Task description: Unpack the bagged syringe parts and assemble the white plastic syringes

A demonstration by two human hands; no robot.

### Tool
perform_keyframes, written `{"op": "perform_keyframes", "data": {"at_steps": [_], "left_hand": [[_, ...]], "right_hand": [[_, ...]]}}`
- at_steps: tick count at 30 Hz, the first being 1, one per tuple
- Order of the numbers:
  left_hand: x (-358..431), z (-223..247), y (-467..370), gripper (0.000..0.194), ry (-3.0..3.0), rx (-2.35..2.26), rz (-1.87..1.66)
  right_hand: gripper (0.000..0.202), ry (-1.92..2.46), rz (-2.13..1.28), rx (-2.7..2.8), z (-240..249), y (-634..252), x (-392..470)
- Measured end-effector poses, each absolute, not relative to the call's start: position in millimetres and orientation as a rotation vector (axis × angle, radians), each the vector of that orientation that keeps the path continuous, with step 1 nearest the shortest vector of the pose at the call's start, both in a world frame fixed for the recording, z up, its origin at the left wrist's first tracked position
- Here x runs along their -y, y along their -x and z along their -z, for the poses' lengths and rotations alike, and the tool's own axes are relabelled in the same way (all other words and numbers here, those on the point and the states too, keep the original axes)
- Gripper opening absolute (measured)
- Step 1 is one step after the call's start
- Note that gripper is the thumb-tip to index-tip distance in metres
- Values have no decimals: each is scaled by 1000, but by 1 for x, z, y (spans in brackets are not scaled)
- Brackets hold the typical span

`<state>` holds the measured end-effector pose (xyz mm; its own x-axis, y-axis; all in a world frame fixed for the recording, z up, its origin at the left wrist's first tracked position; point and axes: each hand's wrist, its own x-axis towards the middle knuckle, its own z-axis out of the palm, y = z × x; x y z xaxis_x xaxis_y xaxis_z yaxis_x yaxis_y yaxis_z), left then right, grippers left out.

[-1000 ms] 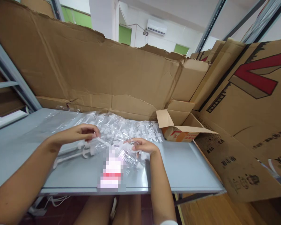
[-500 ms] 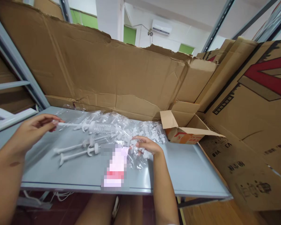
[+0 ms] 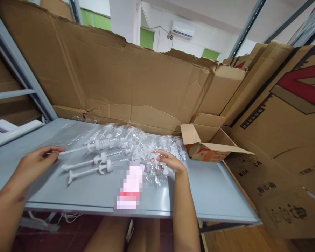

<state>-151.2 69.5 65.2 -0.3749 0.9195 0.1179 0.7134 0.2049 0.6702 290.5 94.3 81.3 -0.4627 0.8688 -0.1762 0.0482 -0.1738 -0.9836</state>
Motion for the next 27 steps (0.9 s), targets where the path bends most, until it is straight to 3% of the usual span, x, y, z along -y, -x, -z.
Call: {"op": "perform_keyframes", "data": {"at_steps": [14,22,27], "left_hand": [[-85,-47,156,28,-1781,-1999,-650],[-81,-70,125,43,-2072,-2439,-228],[-89,-90,84,46,-2178,-2435,-466]], "right_hand": [[46,1148,-1510,1382,-90,-307,-91],[46,1120,-1519,1375,-86,-313,-92],[49,1113,-1534,1403,-91,-316,-89]]}}
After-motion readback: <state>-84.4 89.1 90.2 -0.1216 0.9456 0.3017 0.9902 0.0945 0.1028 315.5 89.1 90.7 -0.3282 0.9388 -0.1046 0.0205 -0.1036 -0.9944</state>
